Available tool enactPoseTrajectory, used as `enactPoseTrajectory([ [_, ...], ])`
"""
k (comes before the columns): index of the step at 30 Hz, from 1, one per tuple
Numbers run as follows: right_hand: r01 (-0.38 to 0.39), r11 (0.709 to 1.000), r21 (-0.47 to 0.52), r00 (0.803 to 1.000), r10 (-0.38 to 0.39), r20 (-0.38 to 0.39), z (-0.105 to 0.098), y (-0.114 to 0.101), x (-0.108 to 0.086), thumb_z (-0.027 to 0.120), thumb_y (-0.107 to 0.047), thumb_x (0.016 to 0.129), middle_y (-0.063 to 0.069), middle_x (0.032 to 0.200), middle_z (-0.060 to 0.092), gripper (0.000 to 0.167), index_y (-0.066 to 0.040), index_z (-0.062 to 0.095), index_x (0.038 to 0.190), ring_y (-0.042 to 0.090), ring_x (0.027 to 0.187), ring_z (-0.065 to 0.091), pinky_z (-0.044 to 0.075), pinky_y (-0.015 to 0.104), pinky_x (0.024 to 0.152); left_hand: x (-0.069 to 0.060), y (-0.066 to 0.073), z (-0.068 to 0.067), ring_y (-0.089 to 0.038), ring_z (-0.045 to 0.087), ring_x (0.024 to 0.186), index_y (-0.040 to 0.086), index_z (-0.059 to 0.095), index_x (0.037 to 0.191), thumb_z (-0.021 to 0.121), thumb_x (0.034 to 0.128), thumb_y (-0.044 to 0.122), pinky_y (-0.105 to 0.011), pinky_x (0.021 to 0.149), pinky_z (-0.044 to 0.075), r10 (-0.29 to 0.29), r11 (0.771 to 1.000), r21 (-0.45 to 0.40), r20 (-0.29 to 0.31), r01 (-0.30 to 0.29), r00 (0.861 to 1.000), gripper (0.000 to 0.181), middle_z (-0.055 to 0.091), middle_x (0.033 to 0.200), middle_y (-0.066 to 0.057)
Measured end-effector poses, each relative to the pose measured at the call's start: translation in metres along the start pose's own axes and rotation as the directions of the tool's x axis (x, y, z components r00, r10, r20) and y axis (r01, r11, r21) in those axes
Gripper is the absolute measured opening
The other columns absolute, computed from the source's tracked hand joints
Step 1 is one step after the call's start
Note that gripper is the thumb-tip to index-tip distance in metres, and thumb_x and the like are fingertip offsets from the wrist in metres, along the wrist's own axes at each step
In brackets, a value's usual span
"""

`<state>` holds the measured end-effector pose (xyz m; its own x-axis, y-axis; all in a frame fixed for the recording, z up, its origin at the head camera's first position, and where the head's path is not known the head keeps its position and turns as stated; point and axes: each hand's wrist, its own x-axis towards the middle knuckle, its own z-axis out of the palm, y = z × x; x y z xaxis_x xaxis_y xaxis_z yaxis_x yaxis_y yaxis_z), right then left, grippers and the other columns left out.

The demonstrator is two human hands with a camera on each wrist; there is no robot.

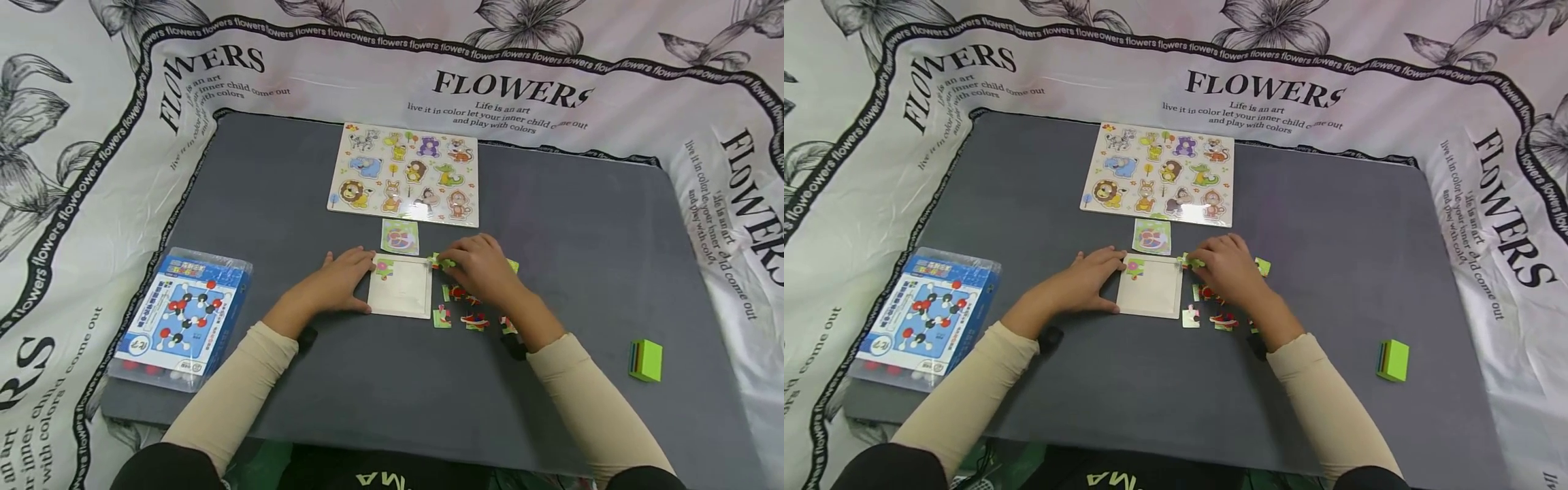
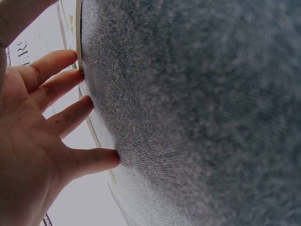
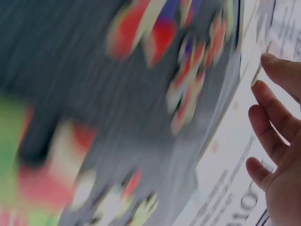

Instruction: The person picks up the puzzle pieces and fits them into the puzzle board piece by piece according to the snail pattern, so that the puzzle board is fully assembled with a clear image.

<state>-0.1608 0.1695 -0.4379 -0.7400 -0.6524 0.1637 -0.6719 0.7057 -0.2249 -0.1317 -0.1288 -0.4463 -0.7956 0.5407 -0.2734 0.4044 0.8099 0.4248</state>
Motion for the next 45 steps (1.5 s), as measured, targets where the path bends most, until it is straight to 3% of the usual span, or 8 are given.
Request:
enactPoseTrajectory([
  [9, 0.125, 0.991, -0.056, 0.992, -0.123, 0.033, 0.020, -0.031, 0.029, 0.076, -0.016, 0.084, 0.005, 0.103, 0.069, 0.025, -0.018, 0.075, 0.110, 0.026, 0.099, 0.061, 0.039, 0.048, 0.100, 0.001, 0.002, -0.001, -0.029, 0.018, 0.148, 0.008, 0.049, 0.139, 0.082, 0.0764, 0.042, -0.071, 0.107, 0.020, 0.003, 1.000, 0.015, 0.007, -0.003, 1.000, 0.079, 0.030, 0.157, -0.010],
  [15, 0.106, 0.993, -0.045, 0.991, -0.102, 0.084, 0.031, -0.037, 0.035, 0.075, -0.016, 0.086, 0.003, 0.104, 0.068, 0.025, -0.019, 0.074, 0.111, 0.025, 0.100, 0.060, 0.039, 0.047, 0.100, 0.000, 0.003, -0.003, -0.030, 0.019, 0.148, 0.007, 0.049, 0.139, 0.082, 0.0769, 0.041, -0.071, 0.107, 0.020, 0.007, 1.000, 0.010, 0.009, -0.007, 1.000, 0.078, 0.030, 0.157, -0.010],
  [23, 0.091, 0.992, -0.088, 0.995, -0.086, 0.056, 0.031, -0.044, 0.039, 0.071, -0.019, 0.089, 0.003, 0.101, 0.065, 0.020, -0.018, 0.075, 0.109, 0.025, 0.098, 0.058, 0.038, 0.045, 0.100, 0.001, 0.002, -0.006, -0.030, 0.020, 0.148, 0.006, 0.049, 0.138, 0.083, 0.0761, 0.040, -0.072, 0.106, 0.021, 0.004, 1.000, 0.016, -0.008, -0.004, 1.000, 0.078, 0.031, 0.157, -0.010],
  [30, 0.049, 0.992, -0.116, 0.991, -0.035, 0.127, 0.030, -0.052, 0.039, 0.070, -0.018, 0.090, 0.002, 0.106, 0.066, 0.020, -0.020, 0.075, 0.109, 0.027, 0.104, 0.057, 0.036, 0.050, 0.103, -0.001, 0.002, -0.002, -0.031, 0.020, 0.147, 0.007, 0.049, 0.138, 0.082, 0.0757, 0.041, -0.072, 0.105, 0.021, 0.005, 1.000, 0.014, 0.008, -0.005, 1.000, 0.078, 0.031, 0.156, -0.011],
  [36, 0.036, 0.999, -0.038, 0.981, -0.028, 0.194, 0.025, -0.046, 0.030, 0.069, -0.018, 0.091, 0.001, 0.116, 0.067, 0.029, -0.020, 0.070, 0.120, 0.026, 0.114, 0.056, 0.034, 0.052, 0.106, -0.003, 0.005, 0.001, -0.033, 0.019, 0.147, 0.006, 0.049, 0.139, 0.083, 0.0758, 0.041, -0.073, 0.105, 0.021, -0.001, 1.000, 0.003, 0.031, 0.001, 1.000, 0.079, 0.031, 0.157, -0.012],
  [41, -0.032, 0.997, 0.073, 0.989, 0.021, 0.147, 0.011, -0.028, 0.018, 0.071, -0.015, 0.089, 0.004, 0.117, 0.068, 0.030, -0.015, 0.070, 0.119, 0.026, 0.115, 0.058, 0.032, 0.052, 0.107, -0.001, 0.006, 0.001, -0.034, 0.020, 0.147, 0.006, 0.049, 0.139, 0.083, 0.0753, 0.040, -0.073, 0.105, 0.020, 0.012, 1.000, 0.008, 0.013, -0.012, 1.000, 0.080, 0.031, 0.156, -0.013],
  [45, -0.103, 0.991, 0.087, 0.991, 0.094, 0.099, -0.006, -0.007, 0.007, 0.070, -0.015, 0.090, 0.005, 0.117, 0.068, 0.028, -0.013, 0.070, 0.118, 0.027, 0.115, 0.058, 0.032, 0.051, 0.108, 0.001, 0.004, -0.003, -0.034, 0.021, 0.147, 0.006, 0.049, 0.139, 0.084, 0.0744, 0.040, -0.074, 0.105, 0.020, 0.015, 1.000, 0.013, -0.012, -0.015, 1.000, 0.081, 0.032, 0.156, -0.013],
])
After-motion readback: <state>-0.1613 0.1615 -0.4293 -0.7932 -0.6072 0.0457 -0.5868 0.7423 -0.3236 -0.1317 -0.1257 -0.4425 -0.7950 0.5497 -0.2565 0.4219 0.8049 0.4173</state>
